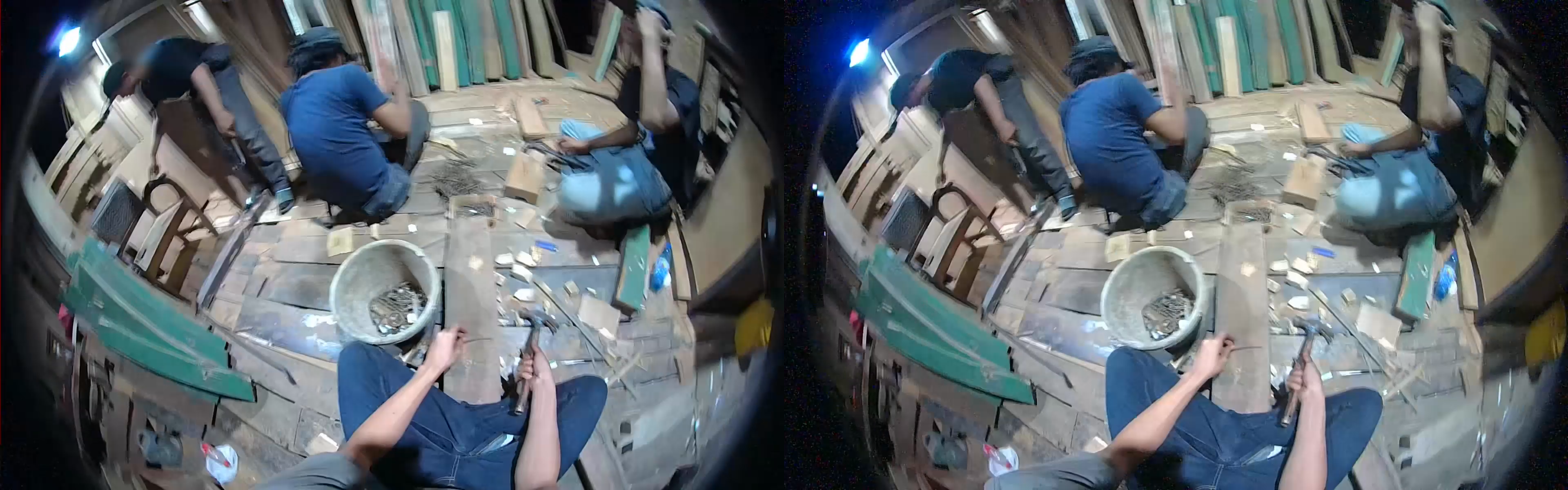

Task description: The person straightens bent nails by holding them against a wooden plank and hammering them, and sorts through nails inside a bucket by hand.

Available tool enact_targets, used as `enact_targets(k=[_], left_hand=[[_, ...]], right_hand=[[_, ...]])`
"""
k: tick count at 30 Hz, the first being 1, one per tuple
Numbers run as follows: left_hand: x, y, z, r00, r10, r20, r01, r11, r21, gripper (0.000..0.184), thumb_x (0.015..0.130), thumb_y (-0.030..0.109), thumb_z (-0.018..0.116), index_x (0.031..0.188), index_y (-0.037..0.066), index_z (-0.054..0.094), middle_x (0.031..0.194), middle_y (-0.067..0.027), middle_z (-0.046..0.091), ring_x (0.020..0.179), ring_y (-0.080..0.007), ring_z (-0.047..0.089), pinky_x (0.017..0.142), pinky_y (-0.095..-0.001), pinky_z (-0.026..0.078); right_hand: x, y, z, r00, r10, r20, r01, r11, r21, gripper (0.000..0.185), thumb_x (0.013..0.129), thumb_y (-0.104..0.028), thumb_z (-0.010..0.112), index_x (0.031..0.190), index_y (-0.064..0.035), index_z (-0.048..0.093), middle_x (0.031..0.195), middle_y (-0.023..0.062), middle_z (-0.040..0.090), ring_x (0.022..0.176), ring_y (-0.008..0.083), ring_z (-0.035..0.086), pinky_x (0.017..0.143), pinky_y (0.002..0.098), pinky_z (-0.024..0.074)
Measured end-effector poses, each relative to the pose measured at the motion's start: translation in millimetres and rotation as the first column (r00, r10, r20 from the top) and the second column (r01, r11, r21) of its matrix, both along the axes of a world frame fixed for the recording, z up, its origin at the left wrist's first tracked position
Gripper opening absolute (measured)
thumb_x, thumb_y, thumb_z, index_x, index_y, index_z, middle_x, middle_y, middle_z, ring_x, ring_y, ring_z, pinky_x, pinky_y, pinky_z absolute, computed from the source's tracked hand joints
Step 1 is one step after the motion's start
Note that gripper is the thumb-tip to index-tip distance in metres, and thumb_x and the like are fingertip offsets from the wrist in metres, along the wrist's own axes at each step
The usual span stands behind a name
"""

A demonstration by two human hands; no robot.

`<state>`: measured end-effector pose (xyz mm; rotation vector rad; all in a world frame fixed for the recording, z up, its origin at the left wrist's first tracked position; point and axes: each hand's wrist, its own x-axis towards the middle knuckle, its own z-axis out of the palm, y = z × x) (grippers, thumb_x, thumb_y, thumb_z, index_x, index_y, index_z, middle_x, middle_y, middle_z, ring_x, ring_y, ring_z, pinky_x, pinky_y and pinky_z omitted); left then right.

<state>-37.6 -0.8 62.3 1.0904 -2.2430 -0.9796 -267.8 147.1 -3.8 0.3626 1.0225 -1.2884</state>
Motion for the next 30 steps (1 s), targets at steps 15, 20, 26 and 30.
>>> enact_targets(k=[15,20,26,30], left_hand=[[5,-1,-15,0.985,-0.052,-0.163,0.046,0.998,-0.035,0.018,0.078,0.003,0.065,0.094,-0.003,0.061,0.079,-0.0174,0.069,0.077,-0.0341,0.068,0.069,-0.0415,0.052],[6,0,-20,0.990,-0.069,-0.121,0.068,0.998,-0.018,0.020,0.075,0.003,0.067,0.093,-0.002,0.061,0.073,-0.0172,0.065,0.073,-0.0353,0.066,0.067,-0.0412,0.052],[14,10,0,0.988,-0.137,0.074,0.149,0.973,-0.178,0.022,0.074,0.003,0.066,0.095,-0.002,0.061,0.089,-0.0221,0.064,0.088,-0.0405,0.063,0.076,-0.0452,0.052],[13,7,-8,0.985,-0.156,0.072,0.163,0.981,-0.110,0.021,0.076,0.006,0.065,0.094,-0.002,0.061,0.090,-0.0219,0.064,0.086,-0.0399,0.064,0.074,-0.0455,0.052]], right_hand=[[-16,-1,-35,0.998,0.007,0.056,-0.001,0.994,-0.108,0.053,0.088,-0.060,0.058,0.062,-0.0182,0.038,0.047,-0.0085,0.027,0.033,0.0040,0.027,0.027,0.0199,0.0204],[-13,2,-31,0.988,-0.071,0.137,0.084,0.993,-0.086,0.051,0.090,-0.059,0.055,0.066,-0.0151,0.044,0.047,-0.0078,0.029,0.033,0.0040,0.028,0.027,0.0197,0.0223],[-26,-3,-48,0.987,0.032,0.159,-0.017,0.995,-0.096,0.053,0.087,-0.063,0.055,0.074,-0.0125,0.052,0.047,-0.0087,0.029,0.035,0.0038,0.028,0.029,0.0201,0.0220],[-11,1,-36,0.997,-0.082,0.010,0.083,0.992,-0.091,0.053,0.088,-0.063,0.055,0.070,-0.0135,0.050,0.047,-0.0083,0.029,0.034,0.0045,0.028,0.029,0.0207,0.0209]])
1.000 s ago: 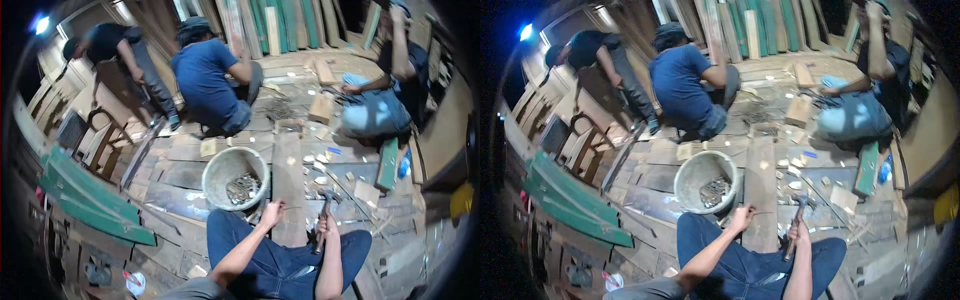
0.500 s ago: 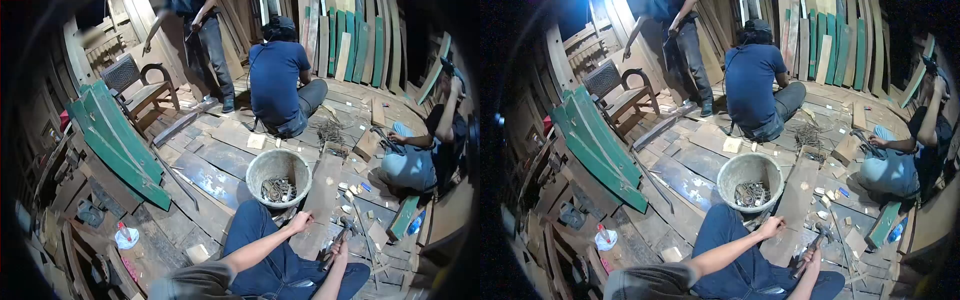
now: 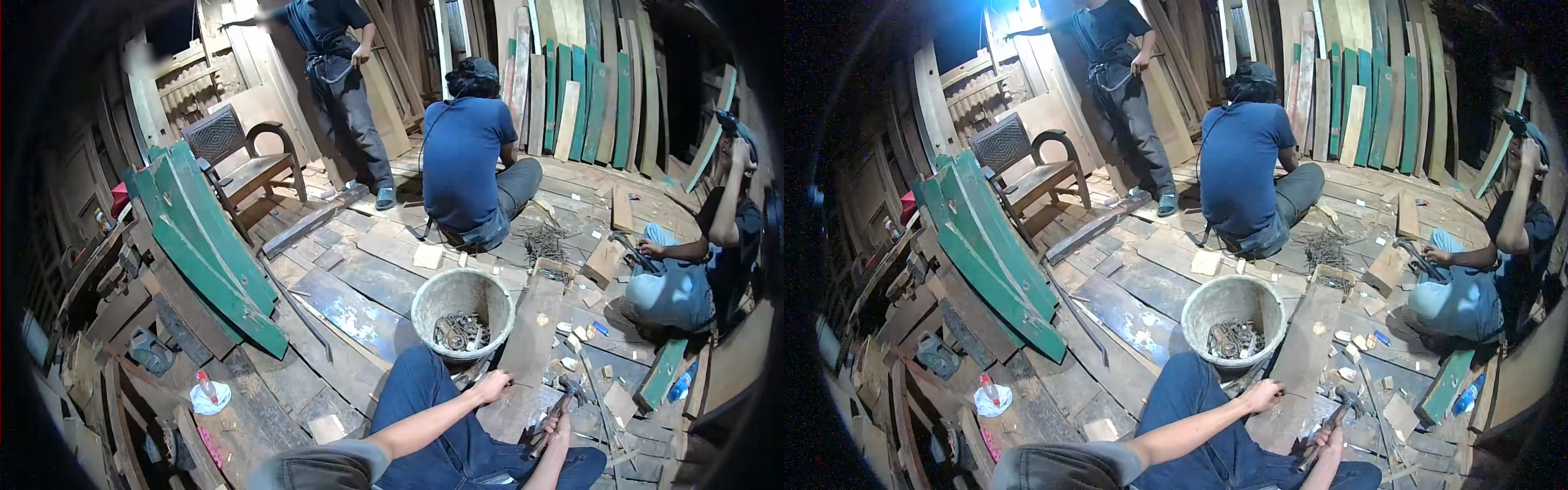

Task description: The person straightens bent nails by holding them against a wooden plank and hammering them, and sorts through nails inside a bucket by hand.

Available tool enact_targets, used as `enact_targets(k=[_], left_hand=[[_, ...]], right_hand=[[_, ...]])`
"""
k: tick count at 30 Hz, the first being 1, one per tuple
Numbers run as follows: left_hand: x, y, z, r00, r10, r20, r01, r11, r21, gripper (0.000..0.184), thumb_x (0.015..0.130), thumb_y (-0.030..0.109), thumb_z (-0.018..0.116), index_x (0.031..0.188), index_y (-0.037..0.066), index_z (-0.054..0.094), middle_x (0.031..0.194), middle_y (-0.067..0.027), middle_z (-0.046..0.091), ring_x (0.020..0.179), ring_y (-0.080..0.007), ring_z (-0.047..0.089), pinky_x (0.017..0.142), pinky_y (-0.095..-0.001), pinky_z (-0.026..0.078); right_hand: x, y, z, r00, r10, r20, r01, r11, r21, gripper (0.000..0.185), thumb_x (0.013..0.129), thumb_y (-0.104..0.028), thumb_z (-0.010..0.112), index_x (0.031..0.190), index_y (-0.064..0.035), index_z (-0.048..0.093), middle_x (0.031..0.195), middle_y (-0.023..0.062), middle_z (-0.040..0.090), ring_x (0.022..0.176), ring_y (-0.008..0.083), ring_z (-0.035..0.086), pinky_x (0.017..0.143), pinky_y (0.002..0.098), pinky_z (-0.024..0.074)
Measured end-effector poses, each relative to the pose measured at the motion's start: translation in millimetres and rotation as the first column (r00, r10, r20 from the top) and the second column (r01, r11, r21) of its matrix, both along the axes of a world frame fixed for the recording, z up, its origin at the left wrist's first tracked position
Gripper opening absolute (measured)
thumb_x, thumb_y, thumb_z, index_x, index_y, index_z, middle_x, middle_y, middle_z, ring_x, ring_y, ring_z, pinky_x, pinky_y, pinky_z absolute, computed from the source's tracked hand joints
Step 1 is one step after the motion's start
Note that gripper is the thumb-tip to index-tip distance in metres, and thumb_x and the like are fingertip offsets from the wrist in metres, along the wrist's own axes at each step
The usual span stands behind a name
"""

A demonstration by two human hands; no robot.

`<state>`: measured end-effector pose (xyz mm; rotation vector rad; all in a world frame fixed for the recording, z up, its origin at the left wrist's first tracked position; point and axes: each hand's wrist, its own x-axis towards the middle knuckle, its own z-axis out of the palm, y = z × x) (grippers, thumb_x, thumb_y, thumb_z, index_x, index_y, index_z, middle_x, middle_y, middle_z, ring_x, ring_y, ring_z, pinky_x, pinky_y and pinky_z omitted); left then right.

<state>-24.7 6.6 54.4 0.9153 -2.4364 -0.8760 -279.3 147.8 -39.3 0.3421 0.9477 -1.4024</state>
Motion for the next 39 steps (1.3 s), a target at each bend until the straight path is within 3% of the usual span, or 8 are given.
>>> enact_targets(k=[6,7,11,17,23,27,32,39], left_hand=[[-1,-1,-11,0.999,0.005,0.036,-0.005,1.000,-0.021,0.017,0.079,0.009,0.064,0.094,0.000,0.063,0.089,-0.0215,0.065,0.085,-0.0397,0.064,0.074,-0.0456,0.052],[0,0,-9,0.999,-0.009,0.043,0.009,1.000,-0.007,0.017,0.080,0.009,0.061,0.094,-0.001,0.064,0.090,-0.0215,0.065,0.087,-0.0394,0.064,0.075,-0.0457,0.052],[7,-3,2,0.991,-0.133,-0.004,0.133,0.990,-0.047,0.018,0.080,0.008,0.057,0.094,-0.001,0.064,0.089,-0.0228,0.066,0.084,-0.0400,0.064,0.075,-0.0466,0.051],[21,-8,50,0.946,-0.144,0.291,0.165,0.985,-0.049,0.022,0.079,0.017,0.063,0.094,0.001,0.065,0.086,-0.0206,0.068,0.084,-0.0382,0.066,0.074,-0.0465,0.052],[27,-33,36,0.821,-0.255,0.511,0.265,0.963,0.055,0.025,0.082,0.024,0.065,0.097,0.004,0.065,0.090,-0.0194,0.067,0.087,-0.0374,0.065,0.075,-0.0474,0.052],[22,-49,11,0.824,-0.364,0.434,0.406,0.914,-0.005,0.020,0.076,0.019,0.065,0.087,0.003,0.065,0.081,-0.0206,0.067,0.079,-0.0379,0.066,0.069,-0.0465,0.052],[21,-43,5,0.860,-0.355,0.367,0.366,0.930,0.043,0.035,0.075,0.016,0.068,0.104,0.000,0.056,0.086,-0.0208,0.068,0.082,-0.0395,0.066,0.073,-0.0473,0.052],[20,-36,3,0.901,-0.323,0.291,0.313,0.946,0.082,0.019,0.074,0.013,0.064,0.090,0.001,0.066,0.086,-0.0214,0.068,0.082,-0.0383,0.067,0.072,-0.0468,0.053]], right_hand=[[13,-2,37,0.997,0.005,-0.071,0.000,0.997,0.082,0.055,0.089,-0.062,0.054,0.061,-0.0174,0.038,0.046,-0.0069,0.029,0.033,0.0072,0.027,0.029,0.0222,0.0209],[4,-4,20,0.998,0.035,0.061,-0.036,0.999,0.015,0.056,0.089,-0.063,0.054,0.060,-0.0177,0.037,0.046,-0.0065,0.029,0.033,0.0072,0.027,0.029,0.0219,0.0208],[-3,-4,2,0.997,0.025,0.080,-0.027,0.999,0.035,0.056,0.089,-0.064,0.053,0.061,-0.0177,0.037,0.047,-0.0067,0.029,0.034,0.0067,0.028,0.029,0.0218,0.0210],[3,-3,7,0.999,0.011,0.040,-0.011,1.000,0.004,0.058,0.087,-0.066,0.054,0.061,-0.0182,0.034,0.047,-0.0069,0.029,0.034,0.0065,0.028,0.029,0.0218,0.0210],[-3,-7,-2,0.998,0.048,0.042,-0.048,0.999,0.001,0.057,0.087,-0.065,0.054,0.061,-0.0184,0.035,0.046,-0.0070,0.029,0.033,0.0062,0.028,0.029,0.0213,0.0215],[-10,-10,-15,0.999,0.038,0.027,-0.038,0.999,-0.021,0.058,0.088,-0.065,0.053,0.061,-0.0189,0.032,0.047,-0.0066,0.027,0.034,0.0071,0.026,0.029,0.0226,0.0191],[-13,-5,-21,0.996,0.069,0.049,-0.069,0.998,-0.003,0.055,0.088,-0.061,0.056,0.059,-0.0170,0.038,0.046,-0.0069,0.031,0.033,0.0064,0.028,0.028,0.0217,0.0219],[-7,-1,7,0.991,0.061,0.120,-0.061,0.998,-0.004,0.055,0.088,-0.060,0.057,0.059,-0.0168,0.039,0.046,-0.0065,0.032,0.033,0.0067,0.029,0.028,0.0214,0.0222]])
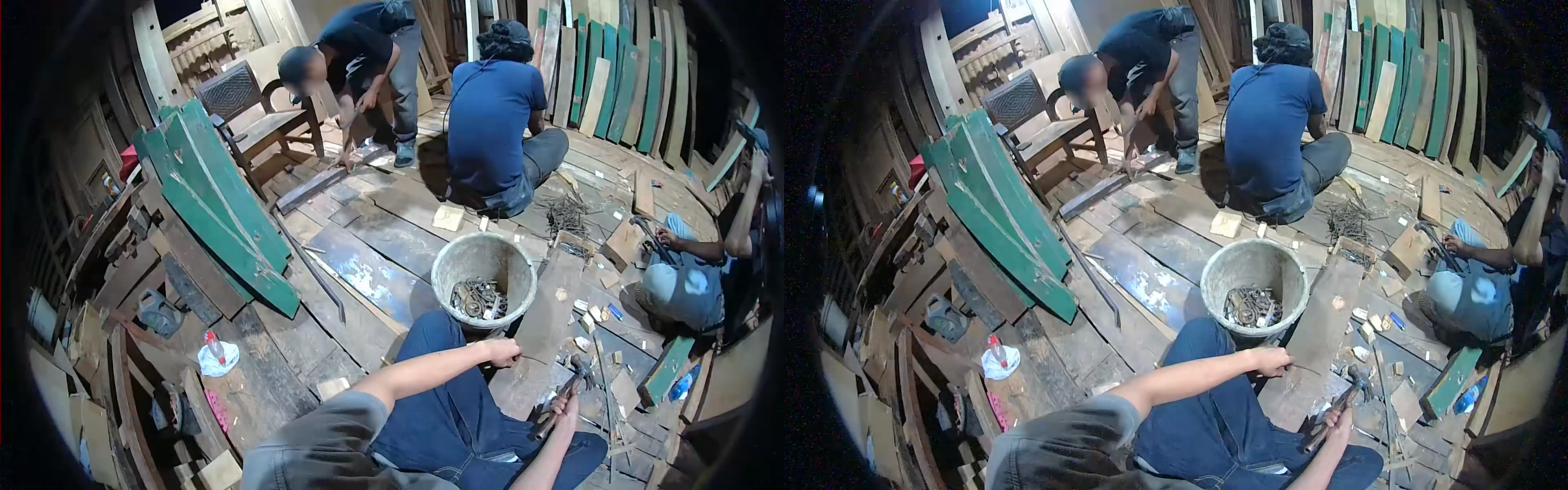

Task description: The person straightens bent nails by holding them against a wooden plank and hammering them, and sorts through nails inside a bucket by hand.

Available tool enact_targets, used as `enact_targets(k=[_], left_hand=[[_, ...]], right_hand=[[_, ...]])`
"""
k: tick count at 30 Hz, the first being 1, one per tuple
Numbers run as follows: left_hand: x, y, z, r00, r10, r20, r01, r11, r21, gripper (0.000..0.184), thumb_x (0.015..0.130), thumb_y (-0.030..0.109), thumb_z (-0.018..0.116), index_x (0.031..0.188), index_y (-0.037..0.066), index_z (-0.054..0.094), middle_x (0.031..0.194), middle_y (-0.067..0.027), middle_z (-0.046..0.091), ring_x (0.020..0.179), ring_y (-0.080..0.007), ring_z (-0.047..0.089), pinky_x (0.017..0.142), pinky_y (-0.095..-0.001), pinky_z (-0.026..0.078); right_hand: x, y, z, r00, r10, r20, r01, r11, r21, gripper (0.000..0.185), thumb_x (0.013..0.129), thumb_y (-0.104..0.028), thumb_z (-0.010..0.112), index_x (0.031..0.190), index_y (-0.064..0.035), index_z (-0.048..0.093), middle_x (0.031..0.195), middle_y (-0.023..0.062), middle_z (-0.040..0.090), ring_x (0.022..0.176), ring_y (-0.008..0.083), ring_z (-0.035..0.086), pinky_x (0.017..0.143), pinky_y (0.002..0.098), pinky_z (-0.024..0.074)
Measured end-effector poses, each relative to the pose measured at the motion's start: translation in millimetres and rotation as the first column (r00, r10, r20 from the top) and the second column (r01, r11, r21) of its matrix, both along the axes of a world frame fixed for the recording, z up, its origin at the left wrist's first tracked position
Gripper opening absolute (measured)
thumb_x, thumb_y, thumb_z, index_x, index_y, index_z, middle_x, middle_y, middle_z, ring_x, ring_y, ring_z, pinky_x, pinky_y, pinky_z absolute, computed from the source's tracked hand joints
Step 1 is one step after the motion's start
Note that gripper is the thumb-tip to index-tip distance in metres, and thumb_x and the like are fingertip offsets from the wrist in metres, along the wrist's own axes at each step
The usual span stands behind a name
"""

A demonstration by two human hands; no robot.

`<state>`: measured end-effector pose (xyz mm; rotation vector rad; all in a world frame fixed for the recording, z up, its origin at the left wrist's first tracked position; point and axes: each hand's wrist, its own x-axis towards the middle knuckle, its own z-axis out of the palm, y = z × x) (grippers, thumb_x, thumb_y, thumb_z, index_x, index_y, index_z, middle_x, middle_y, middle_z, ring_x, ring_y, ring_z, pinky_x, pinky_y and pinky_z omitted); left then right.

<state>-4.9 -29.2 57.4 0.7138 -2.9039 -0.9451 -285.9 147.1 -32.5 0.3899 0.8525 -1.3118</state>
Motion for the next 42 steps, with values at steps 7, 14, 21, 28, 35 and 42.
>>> enact_targets(k=[7,14,21,28,35,42], left_hand=[[-6,-2,-24,0.993,0.075,-0.088,-0.078,0.996,-0.032,0.015,0.074,0.013,0.067,0.082,0.000,0.066,0.076,-0.0203,0.067,0.075,-0.0384,0.067,0.067,-0.0457,0.054],[-4,1,2,0.992,0.034,-0.122,-0.040,0.998,-0.039,0.042,0.075,0.009,0.065,0.116,0.000,0.055,0.079,-0.0224,0.066,0.076,-0.0413,0.065,0.067,-0.0499,0.051],[-5,1,-1,0.982,0.005,-0.187,-0.003,1.000,0.011,0.032,0.075,0.006,0.063,0.106,0.000,0.060,0.081,-0.0247,0.063,0.079,-0.0430,0.062,0.071,-0.0496,0.050],[-7,-1,-1,0.994,0.001,-0.114,-0.008,0.998,-0.058,0.024,0.081,0.006,0.058,0.104,-0.001,0.059,0.089,-0.0257,0.063,0.084,-0.0445,0.062,0.074,-0.0495,0.050],[-8,-3,-19,0.969,0.101,-0.223,-0.115,0.992,-0.050,0.035,0.084,0.004,0.057,0.118,-0.002,0.049,0.092,-0.0252,0.063,0.088,-0.0446,0.062,0.075,-0.0493,0.049],[-9,-6,-9,0.981,0.124,-0.149,-0.119,0.992,0.043,0.040,0.079,0.000,0.057,0.118,-0.003,0.048,0.079,-0.0243,0.065,0.076,-0.0415,0.065,0.065,-0.0477,0.051]], right_hand=[[6,0,2,0.995,-0.015,-0.100,0.016,1.000,0.007,0.054,0.089,-0.058,0.058,0.059,-0.0176,0.037,0.046,-0.0059,0.030,0.033,0.0067,0.029,0.026,0.0214,0.0228],[5,3,7,1.000,-0.013,-0.013,0.013,1.000,0.020,0.053,0.091,-0.056,0.056,0.059,-0.0184,0.036,0.045,-0.0067,0.029,0.032,0.0059,0.029,0.026,0.0215,0.0216],[6,0,4,0.993,0.004,-0.121,0.005,0.997,0.074,0.056,0.090,-0.063,0.051,0.062,-0.0189,0.031,0.047,-0.0071,0.028,0.033,0.0060,0.025,0.028,0.0214,0.0177],[2,1,-4,0.999,0.011,-0.050,-0.009,0.999,0.046,0.054,0.090,-0.063,0.052,0.064,-0.0178,0.037,0.047,-0.0077,0.028,0.034,0.0057,0.025,0.029,0.0210,0.0175],[19,4,25,0.995,-0.031,-0.091,0.033,0.999,0.020,0.046,0.095,-0.050,0.051,0.066,-0.0156,0.042,0.047,-0.0061,0.032,0.033,0.0060,0.031,0.027,0.0211,0.0247],[13,2,20,0.996,-0.016,-0.090,0.021,0.998,0.053,0.047,0.094,-0.058,0.048,0.076,-0.0149,0.048,0.049,-0.0072,0.031,0.035,0.0056,0.028,0.029,0.0215,0.0208]])
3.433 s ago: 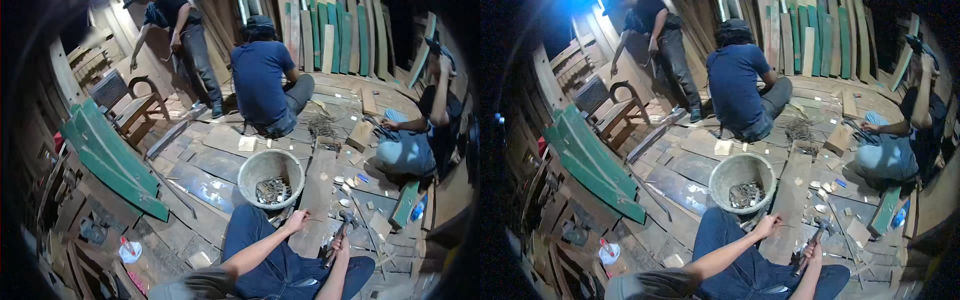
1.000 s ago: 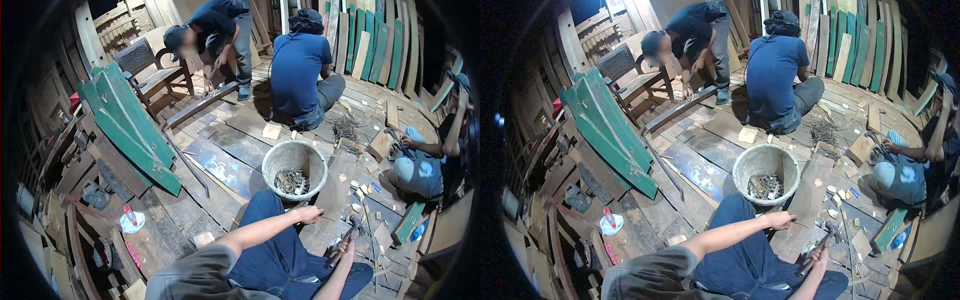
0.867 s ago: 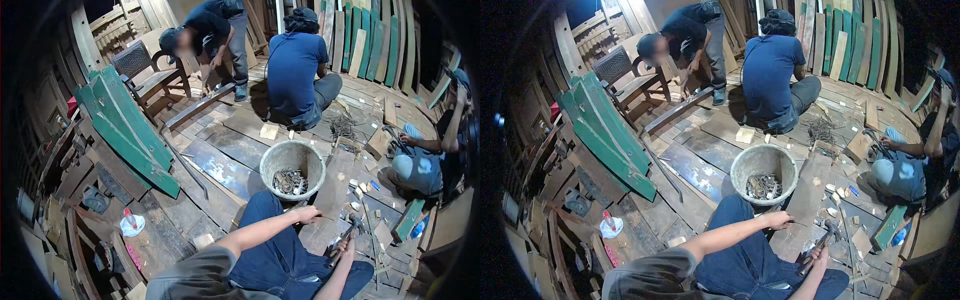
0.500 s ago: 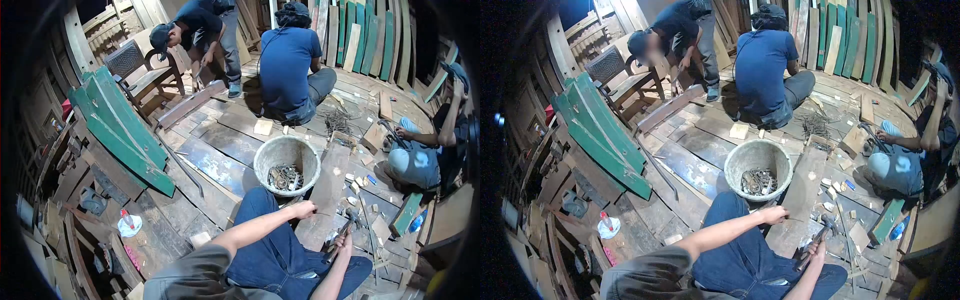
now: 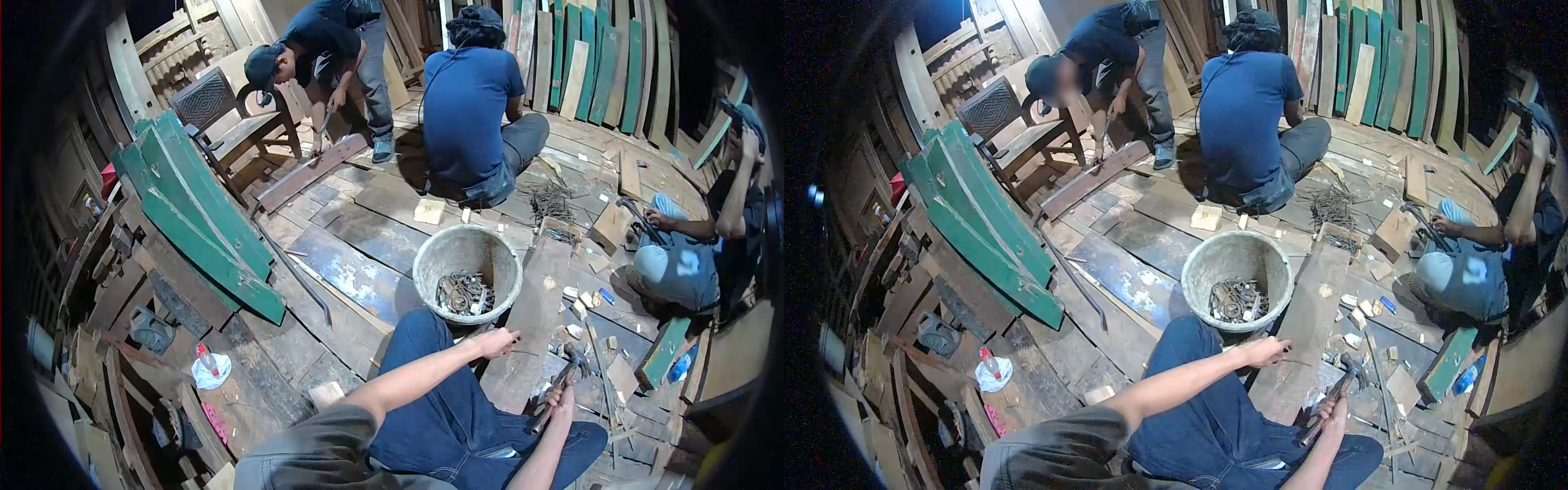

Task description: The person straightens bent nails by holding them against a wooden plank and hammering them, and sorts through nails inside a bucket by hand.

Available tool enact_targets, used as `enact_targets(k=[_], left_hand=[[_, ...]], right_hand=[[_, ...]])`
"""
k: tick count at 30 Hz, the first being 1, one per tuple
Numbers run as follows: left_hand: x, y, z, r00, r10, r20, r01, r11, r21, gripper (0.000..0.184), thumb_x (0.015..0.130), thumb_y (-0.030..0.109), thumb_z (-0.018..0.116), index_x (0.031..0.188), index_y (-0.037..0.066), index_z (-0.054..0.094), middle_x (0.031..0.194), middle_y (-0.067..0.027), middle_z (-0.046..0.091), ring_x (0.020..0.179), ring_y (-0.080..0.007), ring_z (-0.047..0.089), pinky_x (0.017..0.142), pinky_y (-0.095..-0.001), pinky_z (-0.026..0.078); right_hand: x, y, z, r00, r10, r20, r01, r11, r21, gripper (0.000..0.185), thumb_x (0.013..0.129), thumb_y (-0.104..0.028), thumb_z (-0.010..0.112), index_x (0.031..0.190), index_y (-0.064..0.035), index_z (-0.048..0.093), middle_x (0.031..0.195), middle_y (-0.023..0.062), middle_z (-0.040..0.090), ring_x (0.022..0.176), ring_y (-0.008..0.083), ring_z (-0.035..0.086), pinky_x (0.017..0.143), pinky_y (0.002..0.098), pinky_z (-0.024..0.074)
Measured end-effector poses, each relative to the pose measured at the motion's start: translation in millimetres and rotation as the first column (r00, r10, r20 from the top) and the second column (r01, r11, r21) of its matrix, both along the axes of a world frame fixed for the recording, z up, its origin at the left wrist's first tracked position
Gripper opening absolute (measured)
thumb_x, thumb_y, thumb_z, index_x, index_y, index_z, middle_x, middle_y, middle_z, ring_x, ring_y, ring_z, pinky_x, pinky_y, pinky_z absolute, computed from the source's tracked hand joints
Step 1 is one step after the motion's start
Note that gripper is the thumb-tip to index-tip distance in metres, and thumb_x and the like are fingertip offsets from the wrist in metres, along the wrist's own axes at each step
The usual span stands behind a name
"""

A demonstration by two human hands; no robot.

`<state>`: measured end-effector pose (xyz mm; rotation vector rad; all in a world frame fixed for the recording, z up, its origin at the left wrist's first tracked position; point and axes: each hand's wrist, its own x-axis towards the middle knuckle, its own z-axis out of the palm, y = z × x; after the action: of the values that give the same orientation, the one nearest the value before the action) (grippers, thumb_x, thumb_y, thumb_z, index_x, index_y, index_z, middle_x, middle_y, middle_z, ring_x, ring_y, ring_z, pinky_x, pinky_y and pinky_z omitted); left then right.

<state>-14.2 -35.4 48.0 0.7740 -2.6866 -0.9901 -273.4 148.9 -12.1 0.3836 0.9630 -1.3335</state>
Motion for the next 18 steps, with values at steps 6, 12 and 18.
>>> enact_targets(k=[6,12,18], left_hand=[[-2,-3,-12,0.999,-0.034,-0.023,0.033,0.999,-0.007,0.043,0.076,-0.003,0.056,0.119,-0.005,0.048,0.072,-0.0227,0.064,0.071,-0.0400,0.065,0.063,-0.0458,0.051],[-2,2,1,0.999,0.035,-0.015,-0.036,0.998,-0.054,0.041,0.076,-0.004,0.055,0.117,-0.005,0.048,0.070,-0.0227,0.062,0.069,-0.0402,0.063,0.060,-0.0468,0.049],[0,3,13,0.994,0.023,-0.109,-0.019,0.999,0.039,0.036,0.081,-0.002,0.053,0.117,-0.005,0.048,0.071,-0.0224,0.061,0.072,-0.0402,0.064,0.063,-0.0467,0.049]], right_hand=[[-5,1,-13,1.000,-0.001,0.030,0.001,1.000,0.000,0.051,0.093,-0.062,0.045,0.070,-0.0170,0.044,0.048,-0.0078,0.029,0.035,0.0057,0.026,0.029,0.0216,0.0198],[-3,2,-7,0.999,-0.003,0.042,0.004,1.000,-0.023,0.052,0.095,-0.055,0.048,0.061,-0.0181,0.035,0.046,-0.0068,0.032,0.033,0.0054,0.031,0.027,0.0217,0.0246],[-8,0,-15,0.998,0.020,0.052,-0.019,1.000,-0.016,0.051,0.096,-0.055,0.045,0.061,-0.0179,0.036,0.046,-0.0068,0.030,0.034,0.0059,0.031,0.027,0.0216,0.0219]])
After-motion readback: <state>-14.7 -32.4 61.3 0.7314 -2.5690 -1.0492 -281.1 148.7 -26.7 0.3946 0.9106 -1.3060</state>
